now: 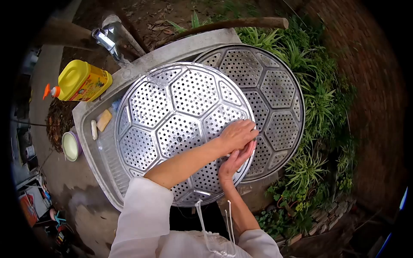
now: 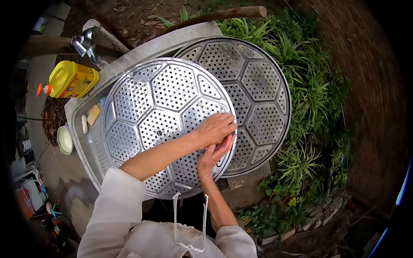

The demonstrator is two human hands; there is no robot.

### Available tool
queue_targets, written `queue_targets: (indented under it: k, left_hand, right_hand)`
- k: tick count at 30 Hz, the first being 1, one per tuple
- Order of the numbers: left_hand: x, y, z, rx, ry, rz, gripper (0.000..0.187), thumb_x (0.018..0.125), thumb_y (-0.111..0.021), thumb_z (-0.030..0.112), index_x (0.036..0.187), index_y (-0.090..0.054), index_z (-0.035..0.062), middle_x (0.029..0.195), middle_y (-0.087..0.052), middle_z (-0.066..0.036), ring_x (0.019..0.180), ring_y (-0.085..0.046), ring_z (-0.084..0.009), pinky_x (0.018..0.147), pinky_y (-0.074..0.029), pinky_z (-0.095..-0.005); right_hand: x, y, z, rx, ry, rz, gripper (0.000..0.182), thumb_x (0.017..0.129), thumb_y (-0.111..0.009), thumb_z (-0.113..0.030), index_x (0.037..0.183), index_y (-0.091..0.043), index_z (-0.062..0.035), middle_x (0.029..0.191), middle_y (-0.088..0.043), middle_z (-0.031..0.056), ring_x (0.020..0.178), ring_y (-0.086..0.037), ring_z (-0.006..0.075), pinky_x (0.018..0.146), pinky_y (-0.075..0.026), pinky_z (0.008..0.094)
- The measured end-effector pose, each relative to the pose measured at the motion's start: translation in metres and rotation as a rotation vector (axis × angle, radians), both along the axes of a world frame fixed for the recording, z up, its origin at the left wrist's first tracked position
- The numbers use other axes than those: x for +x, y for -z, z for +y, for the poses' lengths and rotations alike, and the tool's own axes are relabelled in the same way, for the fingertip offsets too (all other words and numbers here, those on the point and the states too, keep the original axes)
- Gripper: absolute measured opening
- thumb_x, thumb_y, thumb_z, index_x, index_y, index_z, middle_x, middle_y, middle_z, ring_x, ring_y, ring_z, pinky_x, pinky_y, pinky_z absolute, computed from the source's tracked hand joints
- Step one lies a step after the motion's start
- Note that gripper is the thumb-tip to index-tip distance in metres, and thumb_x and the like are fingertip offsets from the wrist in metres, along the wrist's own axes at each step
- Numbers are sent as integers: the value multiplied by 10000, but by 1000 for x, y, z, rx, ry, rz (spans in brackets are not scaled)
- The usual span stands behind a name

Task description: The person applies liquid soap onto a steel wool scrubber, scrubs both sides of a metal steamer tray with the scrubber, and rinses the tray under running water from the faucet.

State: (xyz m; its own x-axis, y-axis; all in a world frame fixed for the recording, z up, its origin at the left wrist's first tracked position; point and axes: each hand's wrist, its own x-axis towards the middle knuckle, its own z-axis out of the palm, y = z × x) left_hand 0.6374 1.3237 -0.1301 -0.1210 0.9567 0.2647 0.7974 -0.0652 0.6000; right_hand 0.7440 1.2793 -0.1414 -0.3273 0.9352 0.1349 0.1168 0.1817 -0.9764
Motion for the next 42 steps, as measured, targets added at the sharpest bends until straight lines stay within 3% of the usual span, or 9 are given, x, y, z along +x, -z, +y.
queue_targets:
  k: [5, 10, 13, 16, 22, 28, 32, 36, 42]
  left_hand:
    - [-73, -21, 6, -116, -527, 107, 135, 787, -565, -9, 916, -583, 26, 887, -550, -139, 904, -549, -297, 778, -435, -395]
    - [-29, -11, -132, -153, 42, 164, 158, 736, -621, 32, 877, -577, 86, 895, -531, -64, 891, -534, -229, 760, -409, -358]
    - [-125, -5, -170, -197, -606, 334, 166, 780, -628, 28, 931, -563, 52, 909, -532, -103, 879, -537, -277, 774, -424, -421]
    - [-107, -10, -139, -283, -718, 229, 204, 787, -660, 43, 942, -528, 29, 921, -525, -128, 891, -537, -298, 768, -442, -417]
    - [-35, 0, -123, -108, -149, 114, 204, 757, -651, 16, 941, -571, 51, 937, -537, -111, 920, -542, -288, 781, -444, -382]
    - [-154, -12, -132, -108, -960, 350, 152, 804, -583, 30, 955, -578, 48, 892, -546, -118, 891, -551, -296, 776, -444, -407]
    - [-98, -12, -81, -101, -260, 130, 104, 813, -598, 89, 904, -563, 54, 902, -536, -111, 924, -559, -264, 807, -460, -386]
    - [-209, -10, -105, -32, -833, 400, 129, 830, -574, 99, 956, -581, 70, 960, -557, -135, 1000, -563, -275, 822, -477, -421]
    - [-165, -2, -157, -78, -549, 213, 295, 735, -600, -31, 1023, -580, 30, 1019, -537, -154, 1015, -547, -323, 906, -470, -436]
  right_hand:
    - [5, 10, 5, 93, -43, -108, 563, 989, -353, -133, 1495, -192, 57, 1587, -92, 230, 1462, -182, 366, 1185, -203, 458]
    - [0, -2, 6, 210, -153, -303, 524, 995, -392, -144, 1474, -298, 48, 1563, -223, 246, 1446, -230, 401, 1177, -202, 481]
    - [-5, 1, 3, 310, -291, -535, 554, 991, -396, -173, 1492, -283, 34, 1565, -247, 241, 1461, -223, 379, 1180, -103, 543]
    - [-12, 5, 1, 302, -237, -485, 537, 1019, -331, -196, 1502, -264, 29, 1578, -233, 221, 1465, -232, 338, 1193, -65, 505]
    - [-2, 8, 8, 323, -458, -582, 566, 1011, -307, -278, 1492, -299, 20, 1552, -296, 219, 1452, -254, 369, 1177, -103, 543]
    - [-34, 1, -6, 636, -599, -944, 736, 973, -458, -354, 1485, -197, 105, 1556, -174, 308, 1465, -131, 439, 1178, -121, 541]
    - [-58, 4, -7, 655, -685, -957, 805, 964, -482, -410, 1462, -188, 151, 1542, -179, 332, 1460, -136, 448, 1187, -118, 521]
    - [-56, -2, -6, 650, -678, -855, 827, 955, -487, -421, 1470, -174, 146, 1543, -174, 334, 1461, -136, 445, 1185, -114, 525]
    - [-68, -9, -6, 651, -647, -1095, 854, 943, -454, -522, 1499, -205, 77, 1603, -112, 221, 1460, -38, 480, 1085, -47, 723]
